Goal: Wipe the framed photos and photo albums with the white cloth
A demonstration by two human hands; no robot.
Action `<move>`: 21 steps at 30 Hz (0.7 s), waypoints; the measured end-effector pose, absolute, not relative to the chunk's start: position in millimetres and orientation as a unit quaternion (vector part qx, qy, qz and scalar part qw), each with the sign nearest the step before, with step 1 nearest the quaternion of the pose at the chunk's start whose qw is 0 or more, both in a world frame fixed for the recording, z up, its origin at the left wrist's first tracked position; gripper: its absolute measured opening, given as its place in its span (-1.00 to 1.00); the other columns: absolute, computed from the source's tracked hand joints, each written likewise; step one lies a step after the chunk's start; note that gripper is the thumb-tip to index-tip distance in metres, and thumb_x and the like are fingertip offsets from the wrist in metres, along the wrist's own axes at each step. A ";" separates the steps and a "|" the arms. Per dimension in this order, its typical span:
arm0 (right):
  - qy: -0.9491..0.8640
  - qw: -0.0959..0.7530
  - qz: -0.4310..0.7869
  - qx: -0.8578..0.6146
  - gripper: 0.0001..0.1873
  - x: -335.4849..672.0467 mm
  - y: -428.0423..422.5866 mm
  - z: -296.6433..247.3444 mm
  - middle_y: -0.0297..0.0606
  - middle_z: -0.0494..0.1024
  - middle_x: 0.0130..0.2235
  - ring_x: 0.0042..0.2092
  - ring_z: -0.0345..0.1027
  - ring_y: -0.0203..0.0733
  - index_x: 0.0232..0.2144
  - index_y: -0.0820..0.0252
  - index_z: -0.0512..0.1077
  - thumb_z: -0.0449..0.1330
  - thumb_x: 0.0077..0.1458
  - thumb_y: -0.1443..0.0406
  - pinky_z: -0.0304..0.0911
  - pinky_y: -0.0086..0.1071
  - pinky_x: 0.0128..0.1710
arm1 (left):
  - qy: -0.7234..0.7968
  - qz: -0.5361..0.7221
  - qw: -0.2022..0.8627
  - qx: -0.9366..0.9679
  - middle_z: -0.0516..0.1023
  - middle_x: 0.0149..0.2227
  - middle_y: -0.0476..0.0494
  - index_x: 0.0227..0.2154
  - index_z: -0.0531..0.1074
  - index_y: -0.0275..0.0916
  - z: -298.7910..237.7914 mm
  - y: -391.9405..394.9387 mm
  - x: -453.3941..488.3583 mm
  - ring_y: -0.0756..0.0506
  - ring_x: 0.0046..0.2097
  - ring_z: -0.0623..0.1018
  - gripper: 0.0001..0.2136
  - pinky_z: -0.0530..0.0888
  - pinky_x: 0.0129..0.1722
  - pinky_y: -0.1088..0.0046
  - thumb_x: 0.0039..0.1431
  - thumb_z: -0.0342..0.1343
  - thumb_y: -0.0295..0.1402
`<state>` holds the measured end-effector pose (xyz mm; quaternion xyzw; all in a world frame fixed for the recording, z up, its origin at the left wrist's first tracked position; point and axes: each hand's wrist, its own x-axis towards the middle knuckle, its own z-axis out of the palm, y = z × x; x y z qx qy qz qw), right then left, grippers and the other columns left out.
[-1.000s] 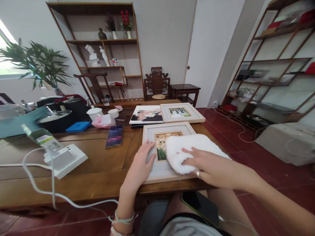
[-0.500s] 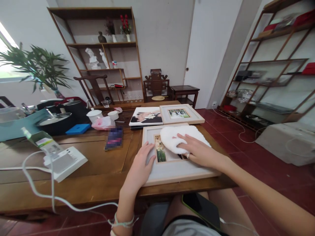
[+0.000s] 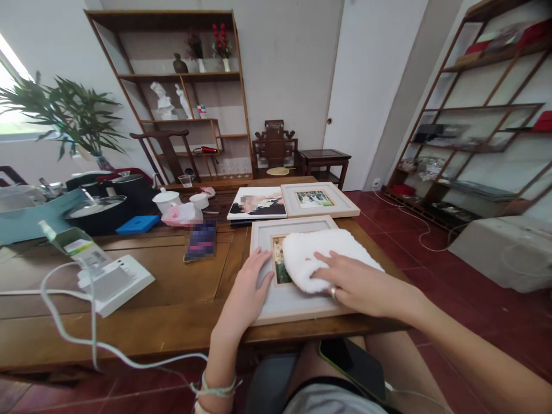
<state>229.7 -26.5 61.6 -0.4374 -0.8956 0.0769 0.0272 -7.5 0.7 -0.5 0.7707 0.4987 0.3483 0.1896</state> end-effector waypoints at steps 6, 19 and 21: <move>-0.886 0.006 0.177 -0.429 -0.61 231.0 -74.4 82.7 -0.15 0.38 0.12 0.22 0.11 -0.02 -0.15 0.05 0.45 0.02 0.00 0.46 0.08 -0.11 0.14 | 0.500 0.348 0.186 0.771 0.34 0.17 -0.30 0.06 0.31 -0.28 -2.3 1.6 -7.6 -0.16 0.27 0.21 -0.64 0.16 0.24 0.15 0.19 -0.03 -0.40; -0.887 0.087 -0.050 -0.450 -0.48 240.9 36.4 34.3 0.06 0.17 0.25 0.29 -0.08 0.01 0.03 0.30 0.35 0.02 -0.03 0.53 -0.10 -0.06 0.25 | 0.497 0.350 0.194 0.770 0.33 0.18 -0.24 0.06 0.32 -0.21 1.1 -0.1 -8.0 -0.15 0.27 0.21 -0.64 0.16 0.24 0.15 0.20 -0.02 -0.38; -0.882 0.083 -0.076 -0.457 -0.44 238.0 55.5 34.7 0.01 0.18 0.25 0.30 -0.10 0.04 0.05 0.30 0.34 0.03 -0.06 0.55 -0.10 -0.04 0.24 | 0.499 0.350 0.194 0.769 0.34 0.17 -0.24 0.06 0.32 -0.21 1.4 -0.4 -8.0 -0.15 0.27 0.21 -0.65 0.16 0.24 0.15 0.20 -0.02 -0.38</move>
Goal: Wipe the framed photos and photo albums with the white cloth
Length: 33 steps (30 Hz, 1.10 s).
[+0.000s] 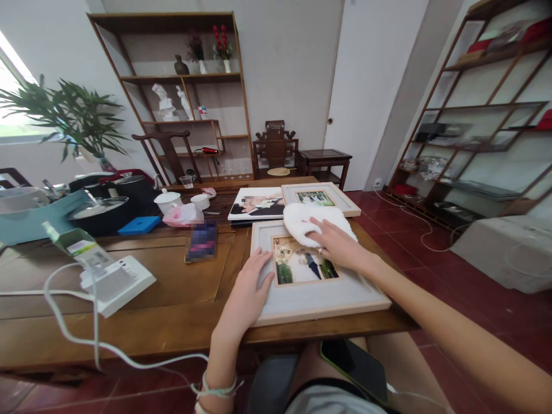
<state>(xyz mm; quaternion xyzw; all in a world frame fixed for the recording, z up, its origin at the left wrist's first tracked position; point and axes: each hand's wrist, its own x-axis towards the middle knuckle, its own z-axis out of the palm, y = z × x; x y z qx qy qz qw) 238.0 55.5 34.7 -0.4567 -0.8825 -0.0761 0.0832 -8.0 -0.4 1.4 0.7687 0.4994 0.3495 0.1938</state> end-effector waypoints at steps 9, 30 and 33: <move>-0.907 0.044 0.019 -0.419 -0.48 220.1 29.4 47.2 0.05 0.25 0.21 0.29 -0.07 0.08 -0.04 0.29 0.43 -0.02 -0.07 0.55 -0.07 0.02 0.20 | 0.498 0.353 0.194 0.768 0.33 0.18 -0.27 0.07 0.31 -0.23 -1.1 0.9 -8.3 -0.16 0.27 0.21 -0.64 0.17 0.23 0.13 0.20 -0.03 -0.38; -0.896 0.079 0.008 -0.436 -0.52 233.8 23.4 40.1 0.02 0.15 0.26 0.31 -0.13 0.01 0.04 0.24 0.33 0.05 0.03 0.47 -0.10 -0.06 0.23 | 0.506 0.335 0.197 0.770 0.31 0.19 -0.29 0.08 0.30 -0.31 3.9 -0.9 -6.8 -0.13 0.28 0.18 -0.63 0.15 0.26 0.23 0.21 -0.04 -0.39; -0.882 0.102 -0.032 -0.460 -0.59 235.9 58.5 40.0 0.07 0.14 0.26 0.31 -0.17 0.07 0.04 0.32 0.32 0.06 0.10 0.41 -0.08 -0.05 0.22 | 0.511 0.329 0.196 0.770 0.30 0.20 -0.29 0.08 0.30 -0.30 3.9 -0.9 -7.2 -0.13 0.29 0.18 -0.63 0.15 0.25 0.21 0.21 -0.04 -0.38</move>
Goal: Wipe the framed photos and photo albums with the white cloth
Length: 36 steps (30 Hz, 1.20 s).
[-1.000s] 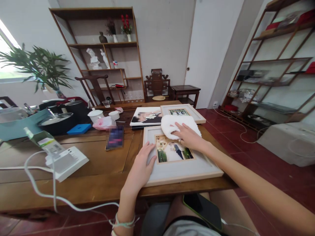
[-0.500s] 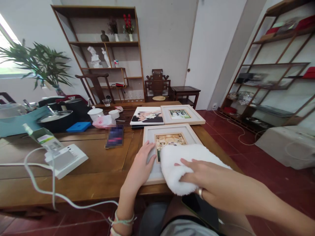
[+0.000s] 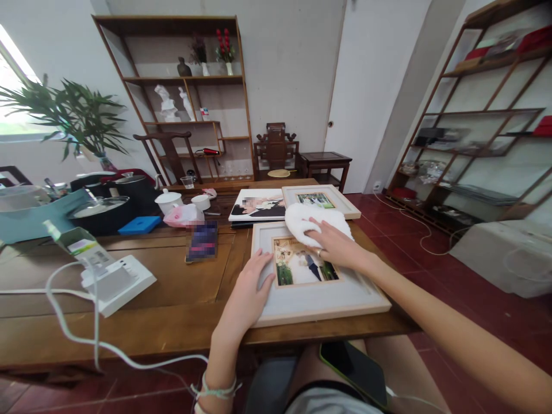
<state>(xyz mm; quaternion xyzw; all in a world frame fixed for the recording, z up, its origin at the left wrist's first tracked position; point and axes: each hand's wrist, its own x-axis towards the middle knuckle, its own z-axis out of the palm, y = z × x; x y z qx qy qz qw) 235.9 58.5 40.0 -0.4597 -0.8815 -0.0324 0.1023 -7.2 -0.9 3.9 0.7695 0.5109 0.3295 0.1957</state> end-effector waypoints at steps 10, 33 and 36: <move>-0.919 0.033 0.011 -0.393 -0.37 210.6 40.1 44.7 -0.02 0.14 0.27 0.30 -0.14 0.13 0.06 0.25 0.34 -0.03 -0.11 0.58 -0.07 0.10 0.17 | 0.513 0.333 0.199 0.766 0.31 0.19 -0.29 0.08 0.30 -0.31 2.8 -0.2 -6.5 -0.13 0.28 0.19 -0.63 0.15 0.25 0.21 0.21 -0.03 -0.39; -0.901 0.079 -0.021 -0.425 -0.29 236.6 36.6 34.2 -0.06 0.04 0.31 0.33 -0.23 0.02 0.08 0.24 0.29 -0.02 -0.17 0.63 -0.13 0.00 0.24 | 0.505 0.337 0.195 0.770 0.32 0.18 -0.29 0.08 0.30 -0.32 2.8 -0.7 -7.0 -0.12 0.28 0.19 -0.63 0.14 0.26 0.22 0.22 -0.06 -0.40; -0.895 0.060 -0.055 -0.438 -0.26 229.2 66.5 36.8 -0.05 0.00 0.32 0.32 -0.25 0.13 0.11 0.28 0.26 -0.01 -0.19 0.65 -0.11 0.09 0.21 | 0.512 0.333 0.197 0.766 0.31 0.19 -0.29 0.08 0.30 -0.31 3.2 -1.4 -7.1 -0.12 0.28 0.19 -0.63 0.14 0.25 0.21 0.22 -0.06 -0.39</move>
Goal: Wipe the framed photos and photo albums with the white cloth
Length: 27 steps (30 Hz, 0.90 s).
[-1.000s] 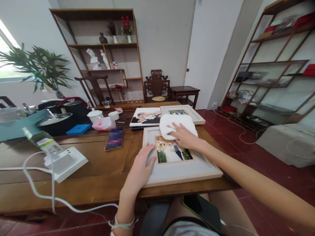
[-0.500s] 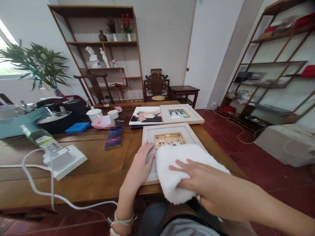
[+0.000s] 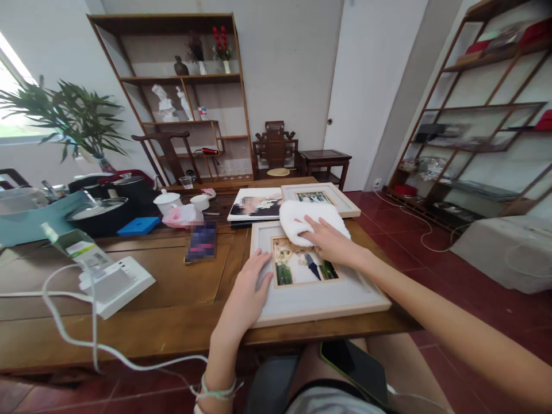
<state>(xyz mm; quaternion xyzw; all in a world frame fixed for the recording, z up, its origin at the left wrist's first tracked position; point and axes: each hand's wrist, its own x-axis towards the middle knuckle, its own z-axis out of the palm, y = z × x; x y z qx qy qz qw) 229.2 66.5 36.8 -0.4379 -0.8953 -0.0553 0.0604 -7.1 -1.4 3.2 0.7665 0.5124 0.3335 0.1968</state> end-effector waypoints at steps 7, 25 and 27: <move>-0.911 0.033 -0.007 -0.412 -0.29 203.8 48.6 46.3 -0.10 0.18 0.26 0.28 -0.10 0.18 0.03 0.22 0.36 -0.06 -0.19 0.65 -0.03 0.15 0.14 | 0.508 0.337 0.191 0.769 0.32 0.18 -0.29 0.08 0.30 -0.30 0.6 0.2 -7.8 -0.12 0.27 0.20 -0.63 0.16 0.24 0.19 0.22 -0.06 -0.39; -0.915 0.054 0.102 -0.387 -0.31 224.9 -38.2 57.1 -0.18 0.22 0.24 0.30 -0.08 -0.07 -0.03 0.13 0.41 -0.04 -0.23 0.60 -0.12 -0.06 0.25 | 0.497 0.349 0.188 0.772 0.34 0.17 -0.28 0.05 0.32 -0.24 -0.6 1.5 -8.3 -0.14 0.27 0.21 -0.65 0.18 0.23 0.14 0.21 -0.09 -0.43; -0.918 0.058 0.067 -0.388 -0.32 231.5 -14.5 47.7 -0.16 0.18 0.26 0.31 -0.16 -0.06 -0.01 0.17 0.40 -0.03 -0.22 0.61 -0.18 -0.04 0.27 | 0.500 0.347 0.188 0.771 0.33 0.18 -0.29 0.07 0.31 -0.27 0.3 0.9 -8.1 -0.14 0.27 0.21 -0.64 0.17 0.23 0.15 0.22 -0.09 -0.42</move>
